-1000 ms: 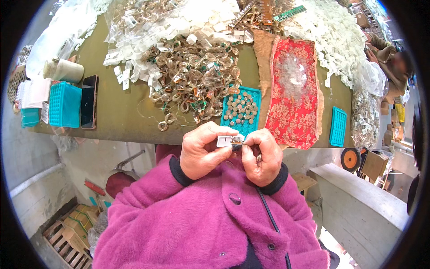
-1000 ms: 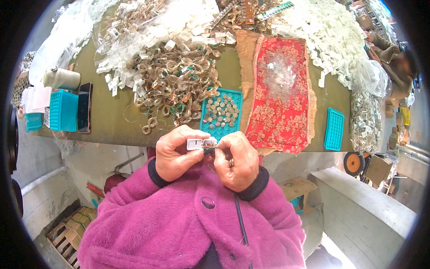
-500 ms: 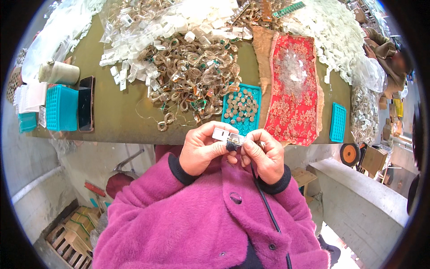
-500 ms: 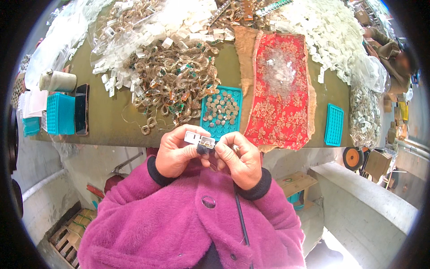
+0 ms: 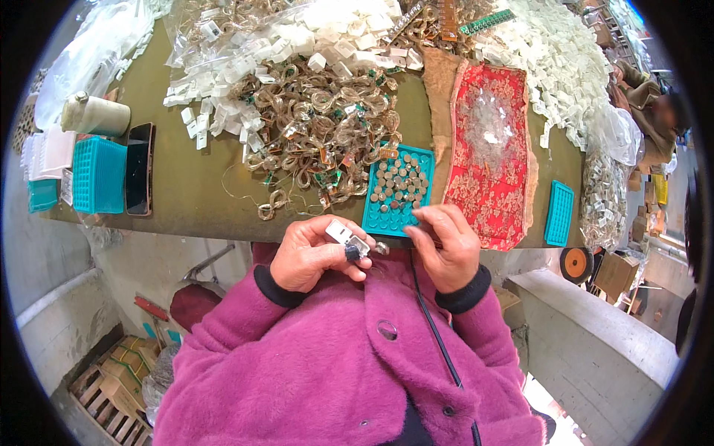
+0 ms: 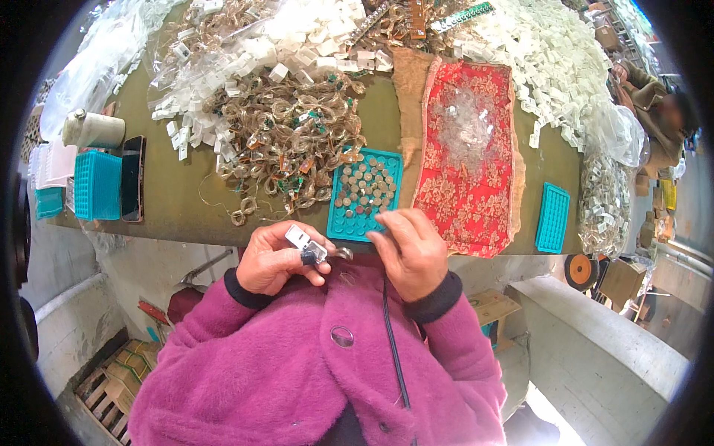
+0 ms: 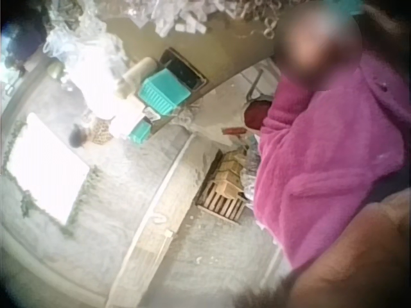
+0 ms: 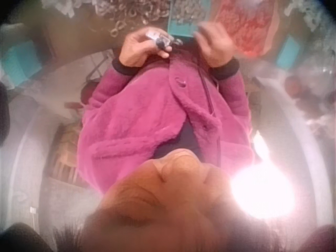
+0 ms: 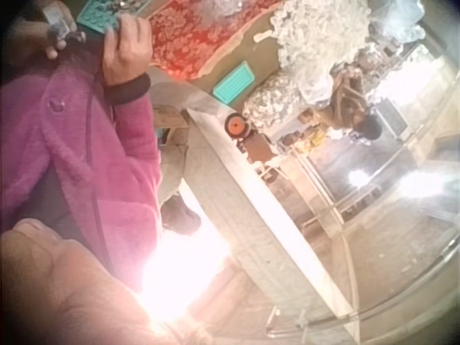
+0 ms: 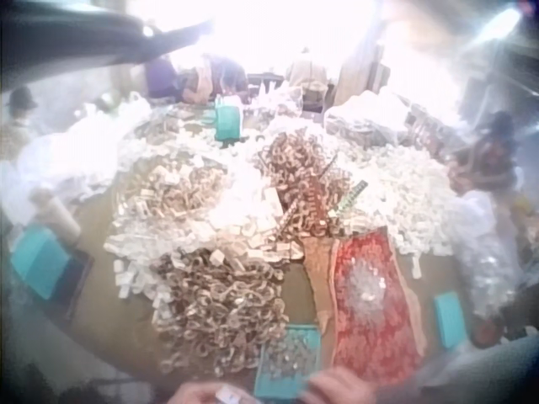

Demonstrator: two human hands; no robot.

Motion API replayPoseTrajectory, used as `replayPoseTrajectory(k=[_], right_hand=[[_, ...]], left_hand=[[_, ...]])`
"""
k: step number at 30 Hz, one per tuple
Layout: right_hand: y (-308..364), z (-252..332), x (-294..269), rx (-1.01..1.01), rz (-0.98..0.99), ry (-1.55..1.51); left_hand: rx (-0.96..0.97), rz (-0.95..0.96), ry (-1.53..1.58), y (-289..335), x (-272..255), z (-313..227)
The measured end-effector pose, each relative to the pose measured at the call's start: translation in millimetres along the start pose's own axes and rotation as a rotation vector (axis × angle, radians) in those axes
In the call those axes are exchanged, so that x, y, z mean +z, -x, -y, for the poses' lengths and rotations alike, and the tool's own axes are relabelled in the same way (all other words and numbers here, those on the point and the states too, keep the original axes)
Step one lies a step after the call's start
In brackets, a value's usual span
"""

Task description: The person repeatedly picks up small white plastic housings and black cylindrical components from a cluttered table, inserts the black component into the housing, and places the assembled unit on the table. The person also handles tangled wires and small metal parts during the process.

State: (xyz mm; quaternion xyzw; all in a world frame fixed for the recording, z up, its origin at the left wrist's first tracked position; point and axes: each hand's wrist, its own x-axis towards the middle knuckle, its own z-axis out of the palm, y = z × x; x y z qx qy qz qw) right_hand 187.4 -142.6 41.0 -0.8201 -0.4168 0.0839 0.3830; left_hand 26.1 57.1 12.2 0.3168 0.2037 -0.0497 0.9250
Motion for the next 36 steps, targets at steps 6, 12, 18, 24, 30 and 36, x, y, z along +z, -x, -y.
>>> replayPoseTrajectory(k=[6, 12, 18, 24, 30, 36], right_hand=[[-23.9, -7.8, 15.7, -0.147, -0.015, 0.267], [-25.3, -6.9, 18.2, -0.167, 0.028, 0.333], [-23.2, -7.6, 17.7, -0.135, 0.113, 0.435], [-26.9, -2.8, 8.7, -0.223, 0.055, 0.305], [-17.3, 19.8, -2.9, -0.406, -0.045, -0.115], [-4.4, 26.8, 1.6, -0.461, 0.022, -0.029]], left_hand=[[0.024, -0.109, -0.15, -1.8, 10.4, -2.4], [0.099, -0.078, -0.135, -11.4, 13.1, -4.8], [0.089, -0.068, -0.077, -14.9, 12.4, -0.3], [0.058, -0.069, -0.066, -11.4, 17.6, 7.5], [0.082, -0.012, -0.082, -7.1, 21.6, 10.3], [0.144, 0.016, -0.173, -5.1, 23.9, 14.2]])
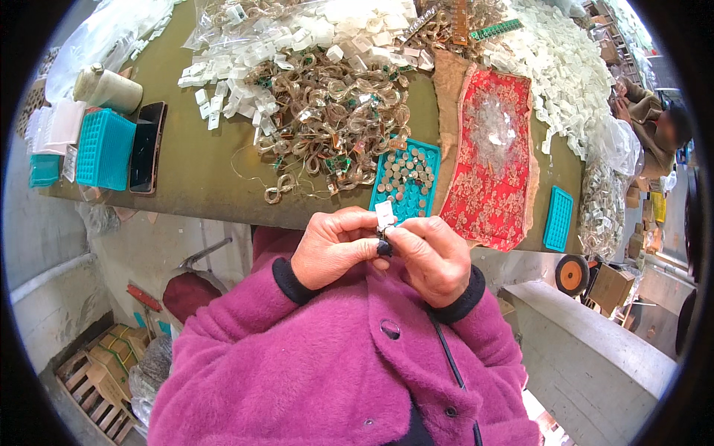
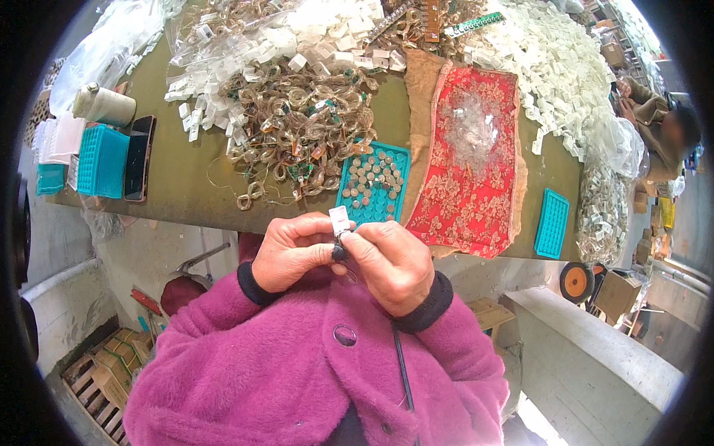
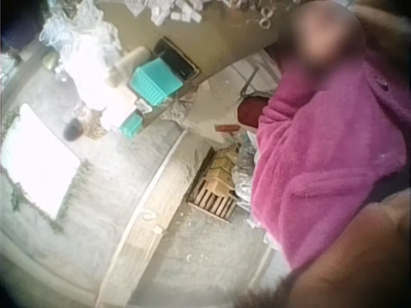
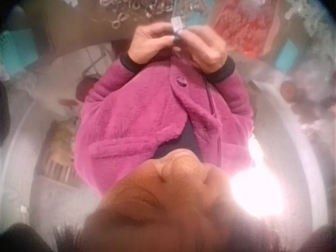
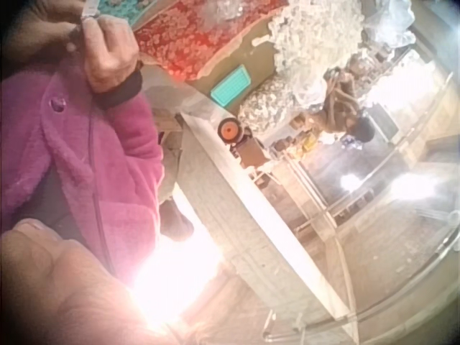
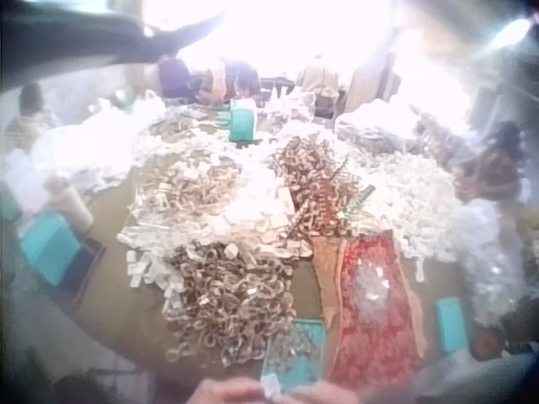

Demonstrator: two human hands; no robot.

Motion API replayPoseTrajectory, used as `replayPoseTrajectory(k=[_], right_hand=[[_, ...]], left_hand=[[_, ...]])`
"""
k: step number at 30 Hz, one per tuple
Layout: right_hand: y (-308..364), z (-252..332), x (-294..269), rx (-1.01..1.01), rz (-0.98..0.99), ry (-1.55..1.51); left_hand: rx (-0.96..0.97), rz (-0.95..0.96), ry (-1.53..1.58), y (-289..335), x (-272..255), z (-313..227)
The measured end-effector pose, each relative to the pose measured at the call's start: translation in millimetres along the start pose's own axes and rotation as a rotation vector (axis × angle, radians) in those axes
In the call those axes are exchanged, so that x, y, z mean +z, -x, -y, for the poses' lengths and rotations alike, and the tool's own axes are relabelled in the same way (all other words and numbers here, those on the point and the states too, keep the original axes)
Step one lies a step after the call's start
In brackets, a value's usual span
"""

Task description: The person repeatedly picks up small white plastic housings and black cylindrical components from a cluttered table, inserts the black component into the housing, and places the assembled unit on the table. The person also handles tangled wires and small metal parts during the process.

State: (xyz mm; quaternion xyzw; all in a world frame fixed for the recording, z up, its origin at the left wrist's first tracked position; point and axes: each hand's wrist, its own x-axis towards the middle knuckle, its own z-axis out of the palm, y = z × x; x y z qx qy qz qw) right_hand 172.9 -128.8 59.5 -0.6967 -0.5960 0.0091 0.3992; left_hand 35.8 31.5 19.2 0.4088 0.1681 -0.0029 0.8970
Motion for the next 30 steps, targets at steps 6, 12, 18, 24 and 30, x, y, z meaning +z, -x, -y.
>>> replayPoseTrajectory(k=[6, 12, 18, 24, 30], right_hand=[[15.6, 13.0, -2.4, 0.487, -0.079, -0.333], [22.0, 12.5, 2.1, 0.39, -0.139, -0.176], [20.3, 8.0, 5.9, 0.211, -0.163, -0.063], [21.9, -1.6, 5.3, 0.123, -0.08, -0.062], [26.1, -5.8, 2.1, 0.213, -0.049, -0.128]], left_hand=[[0.074, -0.017, -0.09, 1.7, -0.9, 4.1], [0.06, 0.005, -0.193, 1.6, -1.9, 4.8], [0.017, 0.018, -0.058, 1.6, 3.4, 8.3], [0.008, 0.036, -0.062, -1.9, 4.0, 7.1], [-0.051, 0.059, -0.178, -5.0, 4.2, 3.1]])
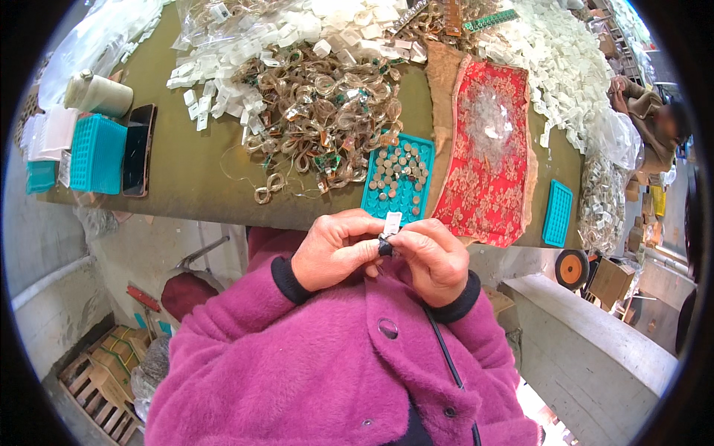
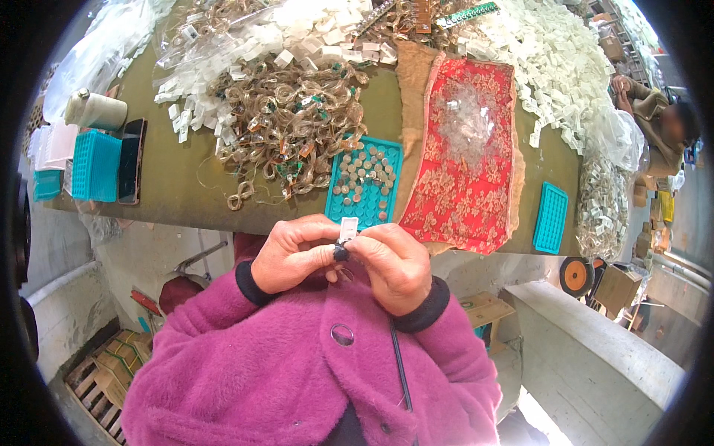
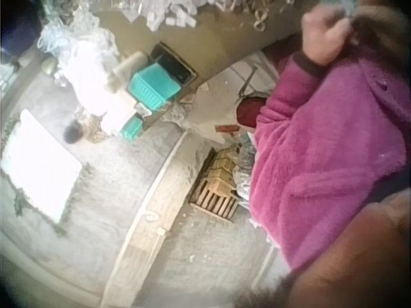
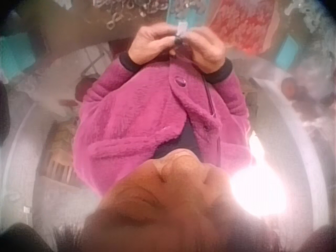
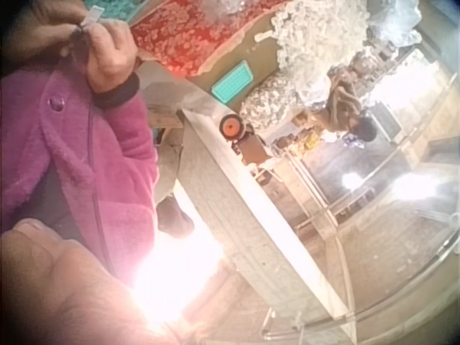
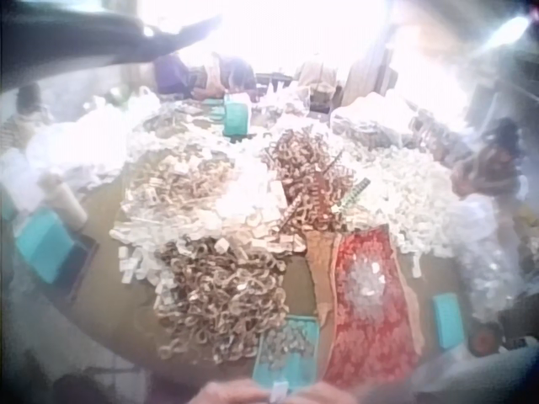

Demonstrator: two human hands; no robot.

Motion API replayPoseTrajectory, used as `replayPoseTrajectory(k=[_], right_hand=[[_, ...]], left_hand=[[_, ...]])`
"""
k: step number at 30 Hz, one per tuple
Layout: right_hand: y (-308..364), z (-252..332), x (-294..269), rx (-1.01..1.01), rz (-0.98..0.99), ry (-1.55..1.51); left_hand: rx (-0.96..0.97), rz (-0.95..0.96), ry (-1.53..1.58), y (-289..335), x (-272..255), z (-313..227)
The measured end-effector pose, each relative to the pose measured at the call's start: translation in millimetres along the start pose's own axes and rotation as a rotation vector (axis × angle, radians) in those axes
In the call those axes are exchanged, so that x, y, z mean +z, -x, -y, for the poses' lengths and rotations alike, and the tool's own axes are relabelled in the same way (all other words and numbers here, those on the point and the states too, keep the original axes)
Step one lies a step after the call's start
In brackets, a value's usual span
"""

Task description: The person repeatedly picks up small white plastic housings and black cylindrical components from a cluttered table, inserts the black component into the housing, and places the assembled unit on the table. The person also handles tangled wires and small metal parts during the process.

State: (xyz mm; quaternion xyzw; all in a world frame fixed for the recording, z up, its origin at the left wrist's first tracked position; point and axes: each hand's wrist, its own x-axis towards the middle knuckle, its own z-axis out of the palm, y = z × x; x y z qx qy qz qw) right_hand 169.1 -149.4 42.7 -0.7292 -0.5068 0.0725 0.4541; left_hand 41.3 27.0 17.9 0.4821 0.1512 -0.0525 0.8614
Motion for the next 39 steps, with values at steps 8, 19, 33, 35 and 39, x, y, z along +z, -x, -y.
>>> replayPoseTrajectory(k=[8, 19, 33, 35, 39], right_hand=[[-10.9, -28.6, -5.0, 0.134, -0.043, 0.376], [-14.5, 2.7, -8.2, 0.44, -0.048, -0.157], [-5.2, 18.4, 1.7, 0.894, 0.065, -0.735], [-5.1, 17.1, -0.7, 0.938, 0.103, -0.862], [-2.7, 18.7, 0.8, 0.595, 0.047, -0.398]], left_hand=[[-0.064, -0.11, 0.13, -5.5, -10.1, -1.8], [0.091, -0.104, 0.244, -6.3, 3.3, 0.6], [0.767, -0.31, -0.729, -3.2, 11.4, -4.3], [0.758, -0.274, -0.76, -2.4, 9.7, -4.6], [0.496, -0.157, -0.453, -0.9, 5.5, -4.7]])
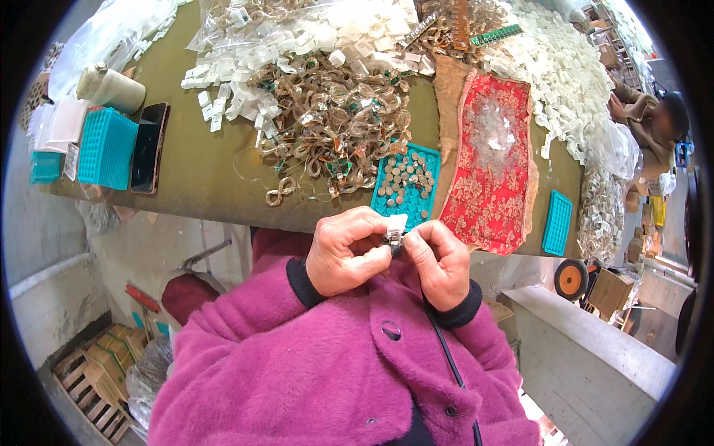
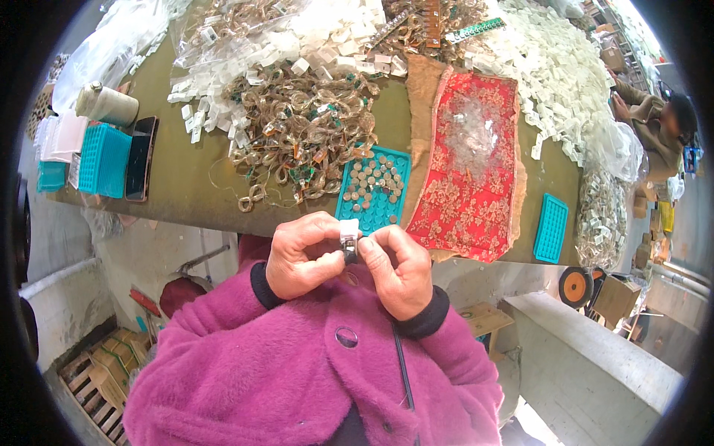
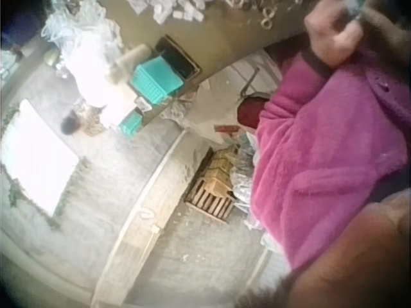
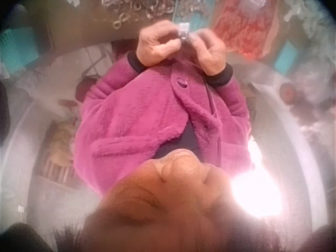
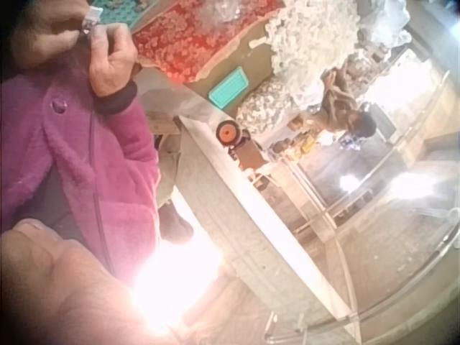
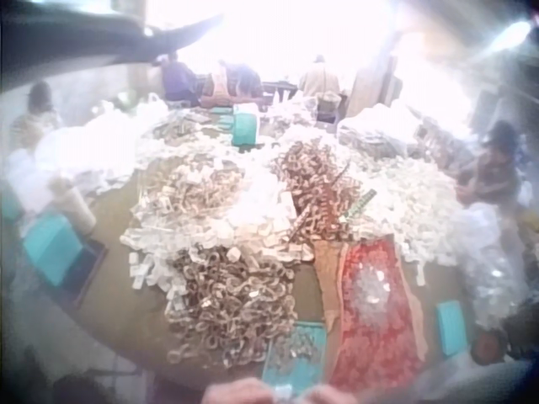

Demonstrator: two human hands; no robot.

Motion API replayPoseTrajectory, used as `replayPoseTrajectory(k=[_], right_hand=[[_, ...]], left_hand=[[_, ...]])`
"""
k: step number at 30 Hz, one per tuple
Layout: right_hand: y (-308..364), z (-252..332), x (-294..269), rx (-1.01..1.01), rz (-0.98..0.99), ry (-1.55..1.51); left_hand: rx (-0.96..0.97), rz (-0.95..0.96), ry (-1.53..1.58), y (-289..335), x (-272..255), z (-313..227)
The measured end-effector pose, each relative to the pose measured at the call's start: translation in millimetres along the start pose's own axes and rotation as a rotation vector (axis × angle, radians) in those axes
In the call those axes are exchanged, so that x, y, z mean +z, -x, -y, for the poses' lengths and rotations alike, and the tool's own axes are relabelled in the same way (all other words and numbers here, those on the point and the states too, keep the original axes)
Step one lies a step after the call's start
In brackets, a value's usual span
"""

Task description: The person repeatedly picks up small white plastic housings and black cylindrical components from a cluttered table, inserts the black component into the housing, and places the assembled unit on the table. The person also handles tangled wires and small metal parts during the process.

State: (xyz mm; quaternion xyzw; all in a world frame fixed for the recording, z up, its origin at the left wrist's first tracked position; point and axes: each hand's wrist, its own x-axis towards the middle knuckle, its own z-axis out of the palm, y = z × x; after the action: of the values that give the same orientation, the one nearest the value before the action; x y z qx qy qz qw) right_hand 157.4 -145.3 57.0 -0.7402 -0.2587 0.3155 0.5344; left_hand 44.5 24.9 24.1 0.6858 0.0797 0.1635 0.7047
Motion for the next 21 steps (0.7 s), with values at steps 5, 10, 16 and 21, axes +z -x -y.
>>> replayPoseTrajectory(k=[5, 10, 16, 21], right_hand=[[-1.0, -4.1, 2.8, -0.213, -0.141, 0.071], [1.2, -6.3, 8.0, -0.134, -0.106, -0.267], [5.3, -6.2, 3.1, 0.042, 0.113, -0.332], [2.6, -11.2, -2.3, 0.201, 0.184, -0.532]], left_hand=[[-0.398, 0.015, 0.512, -0.2, -2.9, -1.9], [-0.401, 0.046, 0.66, -0.1, -3.6, 6.9], [-0.053, 0.019, 0.388, -1.7, 3.8, 20.9], [-0.378, 0.026, 0.625, -3.1, -0.7, 10.3]])
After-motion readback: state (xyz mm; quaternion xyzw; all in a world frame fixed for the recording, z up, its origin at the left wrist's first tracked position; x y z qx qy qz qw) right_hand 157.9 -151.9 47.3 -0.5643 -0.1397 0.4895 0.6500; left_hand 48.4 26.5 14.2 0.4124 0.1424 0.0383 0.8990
